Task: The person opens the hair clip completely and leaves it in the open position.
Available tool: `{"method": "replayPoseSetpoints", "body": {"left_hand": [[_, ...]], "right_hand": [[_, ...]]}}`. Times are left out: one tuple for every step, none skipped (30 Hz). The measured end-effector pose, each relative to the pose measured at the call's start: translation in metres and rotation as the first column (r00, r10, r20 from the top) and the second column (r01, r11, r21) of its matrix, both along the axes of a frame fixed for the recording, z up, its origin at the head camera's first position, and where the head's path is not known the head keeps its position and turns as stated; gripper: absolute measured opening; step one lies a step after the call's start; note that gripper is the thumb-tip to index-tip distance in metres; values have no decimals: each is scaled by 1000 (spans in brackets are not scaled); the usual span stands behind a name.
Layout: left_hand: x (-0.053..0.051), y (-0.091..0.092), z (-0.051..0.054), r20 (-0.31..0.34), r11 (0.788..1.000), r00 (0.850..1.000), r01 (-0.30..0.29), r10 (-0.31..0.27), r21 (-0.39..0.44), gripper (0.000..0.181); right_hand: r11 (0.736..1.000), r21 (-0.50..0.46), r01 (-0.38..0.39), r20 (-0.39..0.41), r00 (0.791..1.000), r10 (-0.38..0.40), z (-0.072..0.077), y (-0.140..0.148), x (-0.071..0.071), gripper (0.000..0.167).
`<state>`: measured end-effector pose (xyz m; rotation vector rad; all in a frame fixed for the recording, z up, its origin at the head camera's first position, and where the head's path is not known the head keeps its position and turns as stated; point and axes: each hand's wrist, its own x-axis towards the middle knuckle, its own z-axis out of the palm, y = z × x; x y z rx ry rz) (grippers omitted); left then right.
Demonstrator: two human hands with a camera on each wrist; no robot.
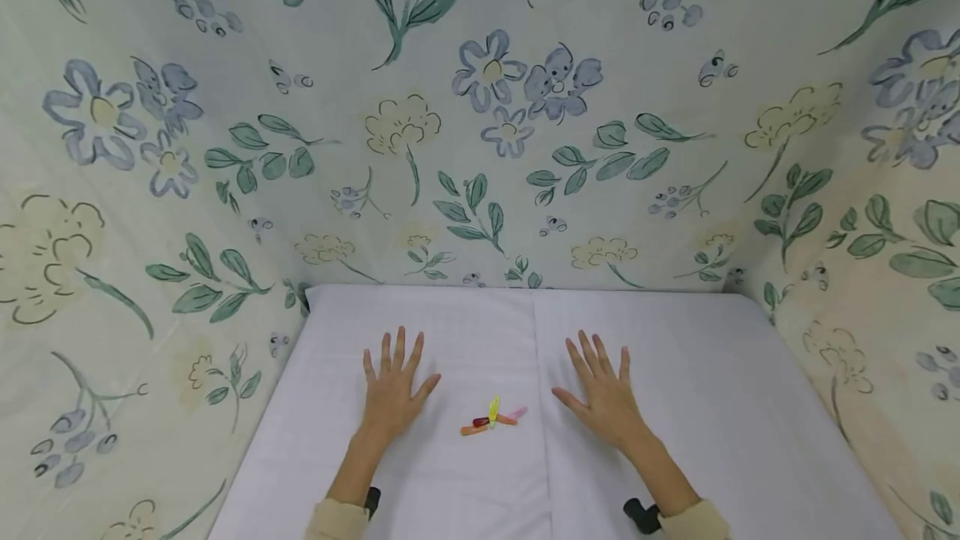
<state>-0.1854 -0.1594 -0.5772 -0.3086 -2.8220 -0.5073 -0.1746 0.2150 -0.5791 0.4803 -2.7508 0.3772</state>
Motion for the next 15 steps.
{"method": "replayPoseSetpoints", "body": {"left_hand": [[0, 1, -1, 7, 1000, 1000, 11, -11, 26, 79], [1, 3, -3, 12, 998, 1000, 22, -23, 52, 79], [1, 5, -5, 18, 997, 999, 32, -33, 74, 78], [1, 6, -7, 22, 994, 999, 41, -43, 99, 78], [1, 8, -9, 17, 991, 998, 50, -52, 123, 77], [1, 10, -11, 16, 986, 998, 61, -64, 157, 76], [1, 12, -13, 14, 978, 997, 72, -76, 195, 75], [2, 14, -15, 13, 970, 996, 78, -84, 231, 74], [2, 16, -17, 13, 959, 996, 83, -90, 269, 73], [2, 18, -19, 17, 947, 995, 85, -95, 309, 72], [3, 20, -20, 28, 932, 995, 84, -100, 353, 71], [3, 21, -21, 43, 916, 994, 79, -104, 393, 70], [4, 22, -22, 56, 902, 993, 72, -105, 425, 70], [4, 23, -22, 78, 884, 991, 60, -108, 464, 69], [4, 25, -23, 104, 864, 988, 49, -116, 500, 69]], "right_hand": [[1000, -19, -7, 3, 1000, 7, -1, -2, 0, 88], [999, -36, -11, 8, 1000, 11, -2, -4, 1, 87], [998, -59, -17, 18, 1000, 18, -2, -6, 1, 87], [996, -83, -22, 32, 999, 25, -3, -8, 2, 86], [994, -110, -28, 48, 998, 33, -5, -11, 3, 85], [990, -137, -38, 60, 997, 47, -7, -14, 3, 84], [985, -167, -49, 71, 996, 61, -8, -16, 4, 84], [981, -186, -58, 76, 994, 74, -10, -19, 4, 82], [976, -205, -71, 76, 993, 88, -12, -21, 4, 81], [971, -225, -85, 68, 992, 103, -14, -24, 4, 80], [965, -244, -98, 58, 992, 116, -16, -26, 3, 78], [958, -264, -109, 48, 991, 126, -17, -27, 3, 76], [952, -283, -116, 35, 991, 131, -19, -28, 2, 74], [945, -303, -121, 28, 990, 135, -20, -29, 2, 73], [935, -331, -125, 26, 990, 142, -22, -30, 1, 71]]}}
